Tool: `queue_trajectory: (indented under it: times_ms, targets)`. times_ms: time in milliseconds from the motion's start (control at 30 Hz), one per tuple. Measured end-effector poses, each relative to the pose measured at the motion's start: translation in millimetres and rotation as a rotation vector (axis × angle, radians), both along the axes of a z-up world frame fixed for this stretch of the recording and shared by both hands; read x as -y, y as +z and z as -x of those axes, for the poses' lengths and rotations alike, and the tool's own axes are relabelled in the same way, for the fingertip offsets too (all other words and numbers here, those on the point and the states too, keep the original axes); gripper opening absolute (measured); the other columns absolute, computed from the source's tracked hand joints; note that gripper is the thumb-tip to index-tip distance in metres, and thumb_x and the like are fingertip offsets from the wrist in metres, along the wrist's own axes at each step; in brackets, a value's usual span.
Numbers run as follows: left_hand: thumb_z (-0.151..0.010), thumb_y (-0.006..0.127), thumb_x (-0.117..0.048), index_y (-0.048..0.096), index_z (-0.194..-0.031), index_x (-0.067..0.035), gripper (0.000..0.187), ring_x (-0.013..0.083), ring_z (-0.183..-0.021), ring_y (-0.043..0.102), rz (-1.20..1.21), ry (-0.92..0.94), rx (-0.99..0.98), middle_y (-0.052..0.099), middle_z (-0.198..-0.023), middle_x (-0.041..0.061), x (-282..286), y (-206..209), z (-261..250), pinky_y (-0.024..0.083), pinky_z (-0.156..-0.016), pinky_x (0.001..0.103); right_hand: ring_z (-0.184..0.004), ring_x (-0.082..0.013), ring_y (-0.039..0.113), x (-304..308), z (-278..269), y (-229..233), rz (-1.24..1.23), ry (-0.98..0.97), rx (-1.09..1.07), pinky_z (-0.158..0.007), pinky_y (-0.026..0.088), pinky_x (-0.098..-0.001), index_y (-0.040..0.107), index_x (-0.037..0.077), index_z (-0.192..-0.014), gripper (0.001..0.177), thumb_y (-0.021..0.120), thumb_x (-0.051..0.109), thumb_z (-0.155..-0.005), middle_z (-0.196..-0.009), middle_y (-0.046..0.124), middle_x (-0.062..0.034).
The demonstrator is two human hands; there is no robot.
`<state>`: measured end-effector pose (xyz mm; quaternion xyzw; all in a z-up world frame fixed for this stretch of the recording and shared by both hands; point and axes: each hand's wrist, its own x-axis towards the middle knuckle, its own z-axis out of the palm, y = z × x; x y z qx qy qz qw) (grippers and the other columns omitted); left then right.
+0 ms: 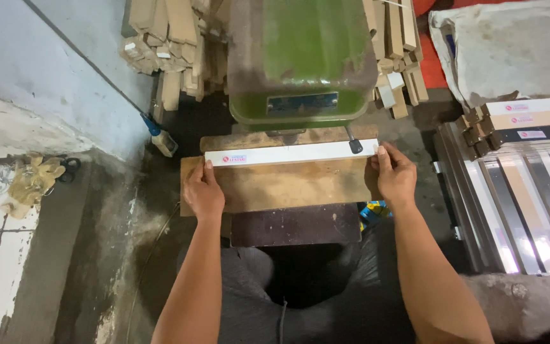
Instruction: Operating a punch machine to process long rectangular strips and stacking the finished components.
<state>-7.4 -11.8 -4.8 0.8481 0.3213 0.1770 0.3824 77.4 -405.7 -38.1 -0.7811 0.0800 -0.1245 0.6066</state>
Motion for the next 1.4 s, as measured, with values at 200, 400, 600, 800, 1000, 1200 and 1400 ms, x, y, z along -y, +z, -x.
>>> queue_trajectory:
  times_ms: [200, 400, 600, 800, 1000, 1200, 1400]
  targets:
    - [-0.113, 0.050, -0.037, 0.065, -0.140, -0.009, 0.042, 0.0357, -0.128, 0.059, -0.026, -0.017, 0.023, 0.067, -0.130, 0.017, -1, 1, 1, 0.045, -0.109, 0.049, -0.094, -0.0312, 0.071, 4, 3, 2, 0.016, 0.043, 0.020, -0.082, 0.063, -0.0418, 0.066, -0.006, -0.130, 0.028, 0.066, 0.009, -0.106, -0.109, 0.070, -0.0315]
    - [-0.113, 0.051, -0.037, 0.065, -0.139, -0.007, 0.042, 0.0385, -0.125, 0.061, -0.044, -0.041, 0.041, 0.067, -0.128, 0.019, -3, -1, 2, 0.047, -0.106, 0.050, -0.093, -0.0278, 0.072, 1, -1, -3, -0.061, 0.007, 0.028, -0.081, 0.064, -0.0375, 0.067, -0.007, -0.128, 0.027, 0.068, 0.008, -0.105, -0.109, 0.069, -0.0312]
    - [-0.113, 0.051, -0.039, 0.063, -0.139, -0.004, 0.045, 0.0377, -0.128, 0.058, -0.013, -0.023, 0.011, 0.065, -0.132, 0.020, 0, 5, 3, 0.047, -0.108, 0.049, -0.088, -0.0273, 0.073, 3, -3, -6, -0.029, -0.008, 0.018, -0.078, 0.064, -0.0363, 0.069, -0.005, -0.126, 0.027, 0.071, 0.011, -0.104, -0.104, 0.071, -0.0292]
    - [-0.111, 0.052, -0.041, 0.057, -0.147, -0.012, 0.047, 0.0382, -0.139, 0.048, -0.068, 0.039, -0.037, 0.057, -0.141, 0.017, 20, 21, 3, 0.039, -0.113, 0.054, -0.089, -0.0291, 0.074, 7, 1, 2, 0.151, -0.029, -0.042, -0.075, 0.063, -0.0400, 0.070, 0.000, -0.125, 0.031, 0.073, 0.022, -0.104, -0.103, 0.073, -0.0218]
    - [-0.099, 0.069, -0.043, 0.073, -0.123, -0.023, 0.032, 0.0231, -0.118, 0.056, -0.703, -0.246, 0.263, 0.067, -0.121, -0.002, 51, -33, -23, 0.039, -0.097, 0.044, -0.089, -0.0353, 0.072, -8, 27, 79, 0.326, 0.042, -0.075, -0.077, 0.058, -0.0475, 0.074, 0.004, -0.117, 0.035, 0.064, 0.036, -0.109, -0.094, 0.073, -0.0204]
    - [-0.098, 0.067, -0.045, 0.071, -0.125, -0.022, 0.036, 0.0145, -0.107, 0.055, -0.778, -0.508, 0.447, 0.066, -0.113, -0.006, 61, -63, -56, 0.035, -0.091, 0.034, -0.066, -0.0185, 0.064, -39, 50, 172, 0.286, 0.281, -0.100, -0.064, 0.054, -0.0346, 0.078, 0.007, -0.101, 0.040, 0.059, 0.042, -0.109, -0.069, 0.069, -0.0108]
    - [-0.097, 0.068, -0.043, 0.073, -0.118, -0.020, 0.032, 0.0178, -0.102, 0.059, -0.818, -0.575, 0.512, 0.066, -0.106, -0.004, 53, -67, -61, 0.042, -0.089, 0.035, -0.071, -0.0231, 0.072, -57, 31, 174, 0.441, 0.379, -0.202, -0.071, 0.056, -0.0385, 0.077, 0.005, -0.114, 0.029, 0.059, 0.025, -0.105, -0.079, 0.076, -0.0135]
